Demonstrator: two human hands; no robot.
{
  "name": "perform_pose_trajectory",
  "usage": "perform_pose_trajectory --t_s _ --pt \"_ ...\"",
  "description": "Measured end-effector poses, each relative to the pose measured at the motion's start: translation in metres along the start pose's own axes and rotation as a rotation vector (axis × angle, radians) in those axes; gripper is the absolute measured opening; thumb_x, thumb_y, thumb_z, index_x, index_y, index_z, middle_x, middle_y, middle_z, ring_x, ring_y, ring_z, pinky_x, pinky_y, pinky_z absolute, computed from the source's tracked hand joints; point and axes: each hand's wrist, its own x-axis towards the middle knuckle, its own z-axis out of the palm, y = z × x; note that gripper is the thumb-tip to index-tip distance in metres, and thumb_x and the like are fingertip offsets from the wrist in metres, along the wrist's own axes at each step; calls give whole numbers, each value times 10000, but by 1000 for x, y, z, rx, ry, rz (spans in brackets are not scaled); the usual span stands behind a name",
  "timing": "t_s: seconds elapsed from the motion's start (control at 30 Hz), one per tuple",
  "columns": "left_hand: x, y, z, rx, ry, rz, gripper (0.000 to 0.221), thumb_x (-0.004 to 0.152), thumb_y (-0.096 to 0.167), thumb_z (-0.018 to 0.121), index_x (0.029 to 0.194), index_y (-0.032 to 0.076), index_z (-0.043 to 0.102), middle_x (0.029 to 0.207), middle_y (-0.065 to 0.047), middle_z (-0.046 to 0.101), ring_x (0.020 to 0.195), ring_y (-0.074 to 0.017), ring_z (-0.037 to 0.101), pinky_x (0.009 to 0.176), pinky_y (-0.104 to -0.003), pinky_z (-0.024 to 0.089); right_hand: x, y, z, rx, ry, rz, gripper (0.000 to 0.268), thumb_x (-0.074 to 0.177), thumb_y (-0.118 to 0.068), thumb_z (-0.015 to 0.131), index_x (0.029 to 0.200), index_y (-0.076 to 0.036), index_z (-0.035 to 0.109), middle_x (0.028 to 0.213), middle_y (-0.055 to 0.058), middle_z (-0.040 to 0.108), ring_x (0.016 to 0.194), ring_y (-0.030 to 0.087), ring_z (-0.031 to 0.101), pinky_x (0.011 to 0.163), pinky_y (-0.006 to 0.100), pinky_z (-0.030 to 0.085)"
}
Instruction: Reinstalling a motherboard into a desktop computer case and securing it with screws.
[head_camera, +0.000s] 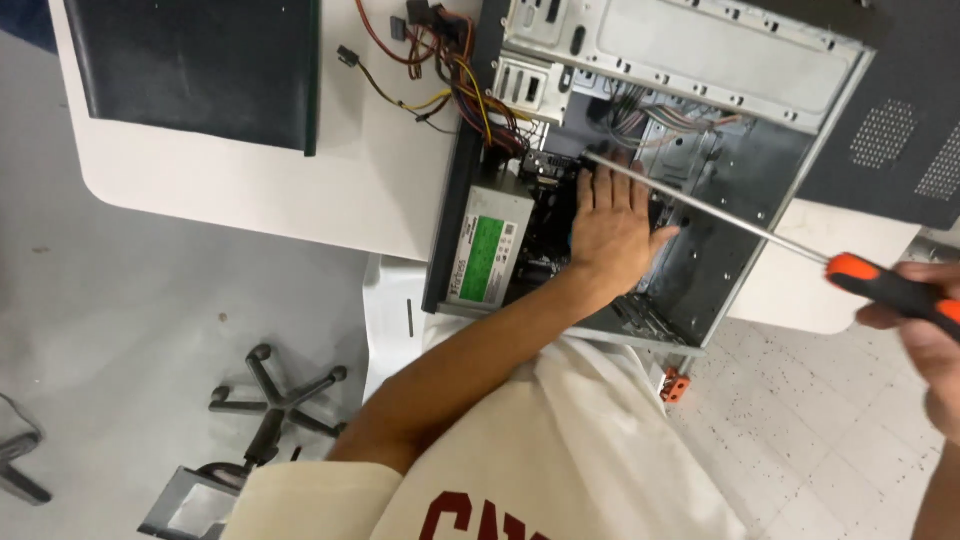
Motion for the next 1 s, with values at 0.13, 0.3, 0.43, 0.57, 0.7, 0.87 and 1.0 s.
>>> perform_pose_trajectory --t_s 0.13,0.3,0.43,0.57,0.7,0.87,1.0 --pt "20 -8 -18 133 -89 -119 994 806 752 99 1404 -38 175 1471 -260 171 1373 -412 150 1110 -560 86 25 -59 34 103 -5 -69 331 925 81 478 1230 28 359 1288 257 454 1221 412 554 944 473 583" --pt "24 -7 -8 180 -204 -159 1004 747 758 -2 1403 37 241 1426 -155 348 1350 -365 295 1116 -556 142 54 -97 60 36 -30 -158 274 891 172 550 1102 128 381 1164 344 509 1084 425 601 882 421 580" --pt "31 -7 -6 277 -167 -122 957 808 747 65 1062 -15 584 789 -92 649 959 -245 637 1060 -463 356 83 -114 71 -11 -33 -279 226 882 185 612 1035 176 447 1078 328 535 1049 430 622 880 420 588" --pt "36 -7 10 355 -147 -76 913 816 774 160 1203 24 509 1129 -170 570 1011 -287 570 919 -404 454 98 -115 78 -60 -60 -328 254 817 99 722 982 109 529 1047 297 613 999 355 653 889 357 528" --pt "37 -6 12 331 -170 -47 850 801 798 247 1012 45 580 970 -96 564 894 -218 544 781 -337 508 102 -124 82 -86 -97 -304 233 819 93 719 974 105 546 1067 297 625 997 334 642 901 354 507" --pt "35 -8 9 275 -210 -18 886 806 764 239 1207 25 516 1175 -132 531 1123 -330 500 967 -486 432 109 -123 87 -91 -117 -380 210 804 125 727 930 145 560 977 307 618 946 355 653 844 361 513" --pt "44 -4 21 282 -201 -44 895 793 794 242 1108 37 598 1161 -152 534 1089 -311 507 889 -431 476 112 -118 88 -84 -117 -403 222 799 118 736 920 143 552 973 315 619 951 365 654 840 362 511"
